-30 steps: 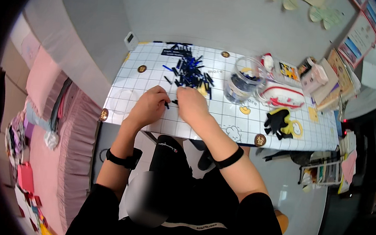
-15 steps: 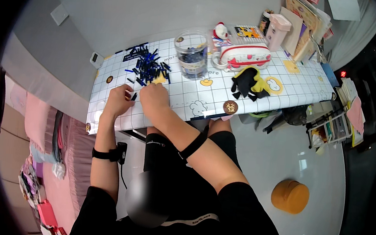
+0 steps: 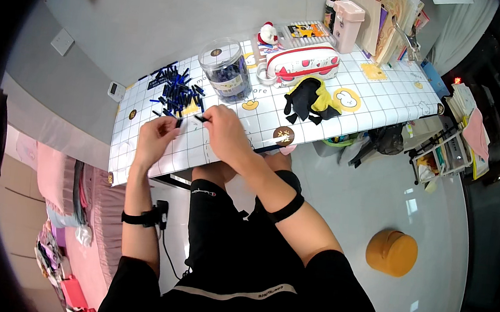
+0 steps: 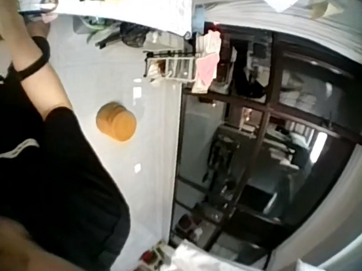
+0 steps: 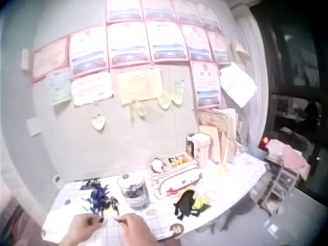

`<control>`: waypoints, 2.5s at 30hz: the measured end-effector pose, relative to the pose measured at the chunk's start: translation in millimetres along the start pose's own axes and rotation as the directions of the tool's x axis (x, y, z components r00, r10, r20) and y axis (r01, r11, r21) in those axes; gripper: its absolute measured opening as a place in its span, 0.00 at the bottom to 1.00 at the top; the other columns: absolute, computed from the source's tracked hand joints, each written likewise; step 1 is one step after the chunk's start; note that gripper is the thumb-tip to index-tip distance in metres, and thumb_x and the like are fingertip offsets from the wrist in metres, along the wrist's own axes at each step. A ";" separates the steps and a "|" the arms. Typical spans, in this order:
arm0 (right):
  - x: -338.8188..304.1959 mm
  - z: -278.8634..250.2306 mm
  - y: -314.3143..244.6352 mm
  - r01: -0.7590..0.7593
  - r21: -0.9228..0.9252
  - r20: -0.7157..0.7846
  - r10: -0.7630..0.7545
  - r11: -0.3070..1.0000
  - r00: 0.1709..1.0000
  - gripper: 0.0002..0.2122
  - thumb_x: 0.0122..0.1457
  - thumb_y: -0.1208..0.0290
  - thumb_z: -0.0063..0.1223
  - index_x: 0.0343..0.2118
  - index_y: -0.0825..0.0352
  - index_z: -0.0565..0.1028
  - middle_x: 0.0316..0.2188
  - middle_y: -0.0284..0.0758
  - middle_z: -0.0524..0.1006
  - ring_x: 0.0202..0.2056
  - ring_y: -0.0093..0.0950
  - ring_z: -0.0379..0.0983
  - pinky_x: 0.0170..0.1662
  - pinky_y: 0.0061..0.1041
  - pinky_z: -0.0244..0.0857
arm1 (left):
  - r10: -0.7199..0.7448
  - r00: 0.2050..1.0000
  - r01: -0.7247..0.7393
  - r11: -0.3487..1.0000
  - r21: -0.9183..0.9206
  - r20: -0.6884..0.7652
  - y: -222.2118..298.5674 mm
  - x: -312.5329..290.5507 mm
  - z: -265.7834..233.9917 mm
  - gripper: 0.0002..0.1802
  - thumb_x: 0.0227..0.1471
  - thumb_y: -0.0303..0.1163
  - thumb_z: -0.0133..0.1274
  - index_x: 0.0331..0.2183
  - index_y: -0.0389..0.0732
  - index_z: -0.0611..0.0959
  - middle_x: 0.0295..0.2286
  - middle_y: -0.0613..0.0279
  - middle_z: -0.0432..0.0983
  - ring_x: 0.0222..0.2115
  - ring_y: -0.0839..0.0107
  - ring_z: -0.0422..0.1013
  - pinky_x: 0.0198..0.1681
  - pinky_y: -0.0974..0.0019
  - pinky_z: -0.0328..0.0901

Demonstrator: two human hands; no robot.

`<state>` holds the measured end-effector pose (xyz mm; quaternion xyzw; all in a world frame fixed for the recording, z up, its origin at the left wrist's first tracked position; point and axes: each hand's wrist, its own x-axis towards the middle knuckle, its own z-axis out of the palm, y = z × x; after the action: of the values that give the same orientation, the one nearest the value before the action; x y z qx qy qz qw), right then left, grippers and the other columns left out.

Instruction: The person assembles multiple pens by picking up pen barrels and clicking the pen caps onto them by hand, placing each completed pen back onto a pile on the desk.

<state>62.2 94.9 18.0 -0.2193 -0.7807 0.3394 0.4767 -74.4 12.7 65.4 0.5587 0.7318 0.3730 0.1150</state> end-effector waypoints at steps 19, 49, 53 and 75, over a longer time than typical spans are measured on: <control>-2.1 -17.1 10.5 0.104 0.072 -0.112 -0.095 0.992 0.989 0.05 0.40 0.81 0.46 0.23 0.71 0.65 0.20 0.39 0.67 0.24 0.35 0.64 0.27 0.27 0.58 | 0.091 0.984 -0.151 0.884 -0.443 -0.154 3.9 0.8 69.5 0.11 0.38 0.19 0.50 0.30 0.31 0.71 0.26 0.63 0.69 0.28 0.80 0.64 0.32 0.80 0.60; -4.6 -16.4 8.0 0.076 0.104 -0.122 -0.064 0.992 0.991 0.06 0.40 0.83 0.45 0.25 0.71 0.68 0.21 0.40 0.69 0.24 0.35 0.67 0.26 0.26 0.60 | 0.097 0.981 -0.157 0.909 -0.386 -0.170 17.0 -2.4 63.1 0.10 0.38 0.19 0.49 0.29 0.31 0.75 0.26 0.57 0.71 0.27 0.76 0.68 0.31 0.78 0.64; -5.7 -16.3 5.6 0.086 0.061 -0.120 -0.078 0.994 0.990 0.07 0.39 0.83 0.46 0.25 0.71 0.68 0.20 0.39 0.69 0.24 0.35 0.66 0.26 0.26 0.60 | 0.010 0.985 -0.097 0.856 -0.508 -0.171 15.5 -3.5 64.8 0.09 0.37 0.19 0.50 0.28 0.30 0.75 0.26 0.58 0.71 0.27 0.76 0.69 0.30 0.78 0.64; -8.3 -14.5 7.0 0.052 0.086 -0.131 -0.040 0.995 0.991 0.07 0.38 0.83 0.49 0.25 0.70 0.69 0.21 0.38 0.70 0.23 0.31 0.68 0.25 0.22 0.61 | 0.127 0.972 -0.198 0.893 -0.404 -0.196 6.9 -1.8 69.4 0.08 0.36 0.19 0.51 0.26 0.29 0.74 0.23 0.59 0.71 0.25 0.77 0.69 0.27 0.79 0.64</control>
<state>79.1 98.7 12.5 -0.2013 -0.7371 0.3480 0.5432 -28.1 40.7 21.4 0.5475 0.5915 0.5750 0.1404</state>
